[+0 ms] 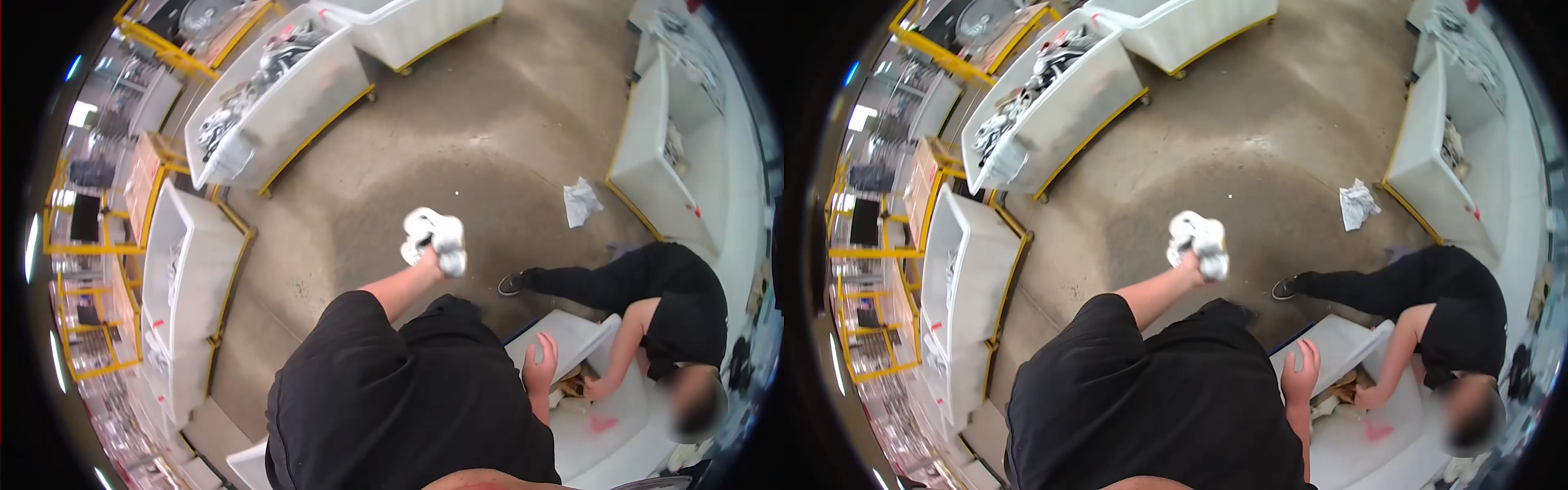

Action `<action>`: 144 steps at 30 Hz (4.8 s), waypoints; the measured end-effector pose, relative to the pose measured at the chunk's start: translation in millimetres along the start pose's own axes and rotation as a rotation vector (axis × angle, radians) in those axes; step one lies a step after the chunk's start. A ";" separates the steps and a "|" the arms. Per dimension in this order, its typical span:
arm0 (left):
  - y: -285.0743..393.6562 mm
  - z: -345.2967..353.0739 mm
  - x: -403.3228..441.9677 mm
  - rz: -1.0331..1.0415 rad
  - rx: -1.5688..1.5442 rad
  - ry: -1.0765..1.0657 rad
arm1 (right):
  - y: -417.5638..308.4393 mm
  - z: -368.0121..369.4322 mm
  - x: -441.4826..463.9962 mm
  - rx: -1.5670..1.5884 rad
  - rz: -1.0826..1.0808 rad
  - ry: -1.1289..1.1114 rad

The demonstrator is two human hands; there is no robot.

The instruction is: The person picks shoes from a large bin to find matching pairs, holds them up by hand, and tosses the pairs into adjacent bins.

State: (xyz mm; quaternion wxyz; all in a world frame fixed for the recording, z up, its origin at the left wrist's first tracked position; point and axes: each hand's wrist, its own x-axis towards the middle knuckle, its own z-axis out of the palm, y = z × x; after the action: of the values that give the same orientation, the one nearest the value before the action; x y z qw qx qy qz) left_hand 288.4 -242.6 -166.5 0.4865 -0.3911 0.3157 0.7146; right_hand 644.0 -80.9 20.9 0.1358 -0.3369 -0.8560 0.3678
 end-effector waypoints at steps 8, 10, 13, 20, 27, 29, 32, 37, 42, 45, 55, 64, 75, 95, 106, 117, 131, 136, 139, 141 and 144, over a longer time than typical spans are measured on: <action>401.0 54.8 -179.9 1.092 -0.050 -0.185 | -18.4 -14.3 44.2 0.003 -0.067 -0.074; 446.2 72.8 -227.8 1.089 -0.289 -0.176 | -21.0 -21.3 51.7 -0.008 -0.070 -0.052; 448.8 89.3 -208.3 1.208 -0.042 -0.012 | -16.5 -24.0 50.0 0.038 -0.056 0.003; 200.7 74.5 57.1 0.512 1.172 0.215 | 11.0 -42.8 16.7 0.325 0.186 0.082; -143.9 80.2 114.7 0.162 2.627 -1.167 | -123.6 -226.1 19.1 0.088 -0.137 0.354; -209.1 111.1 89.5 -0.264 2.210 -0.660 | -169.1 -255.0 5.8 0.076 -0.198 0.240; -261.8 146.9 73.3 -0.249 2.406 -0.734 | -208.6 -282.5 -23.6 0.043 -0.154 0.166; -274.2 160.8 116.3 -0.173 2.649 -0.684 | -242.8 -307.3 -69.5 0.063 0.147 0.019; -258.5 160.2 165.2 -0.021 2.944 -0.721 | -252.7 -280.0 -100.2 0.273 0.252 0.362; -265.2 143.9 186.1 -0.034 2.904 -0.765 | -260.7 -306.0 -124.0 -0.180 0.230 -0.144; -298.6 121.6 132.8 -0.104 2.847 -0.864 | -287.9 -335.4 -157.2 -0.647 -0.006 -0.197; -259.6 110.0 151.0 -0.071 2.967 -0.830 | -314.1 -284.3 -180.8 -0.561 0.044 0.128; -328.0 95.3 135.6 0.220 3.005 -0.878 | -227.3 -272.2 -216.3 -0.396 0.053 0.332; -665.8 105.6 114.9 1.297 2.803 -1.143 | 413.6 255.3 -585.3 0.573 1.801 0.249; -647.8 104.0 141.3 0.993 2.632 -0.995 | 644.4 298.4 -549.2 0.555 1.668 0.260; -645.7 101.0 136.9 1.010 2.627 -0.986 | 687.5 243.8 -542.8 0.296 1.599 0.423; -641.8 99.5 134.2 1.029 2.596 -0.955 | 832.3 161.6 -588.5 1.106 1.644 2.106; -635.6 100.3 131.2 1.042 2.614 -0.999 | 782.1 186.8 -598.7 1.296 1.612 1.729; -636.4 97.0 126.5 1.037 2.630 -1.018 | 707.0 218.2 -585.0 1.406 1.596 1.638; -635.7 97.8 122.6 1.040 2.629 -1.049 | 645.0 249.3 -571.4 1.526 1.565 1.671; -636.4 97.0 118.3 1.116 2.734 -1.048 | 512.7 227.2 -560.1 1.897 1.409 1.783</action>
State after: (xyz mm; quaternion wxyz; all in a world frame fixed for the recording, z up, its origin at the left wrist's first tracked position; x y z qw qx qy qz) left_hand 837.5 99.4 -265.9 0.1943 0.7743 0.6014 0.0314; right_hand 1191.7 -324.6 -497.6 0.5664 -0.5704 0.3983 0.4418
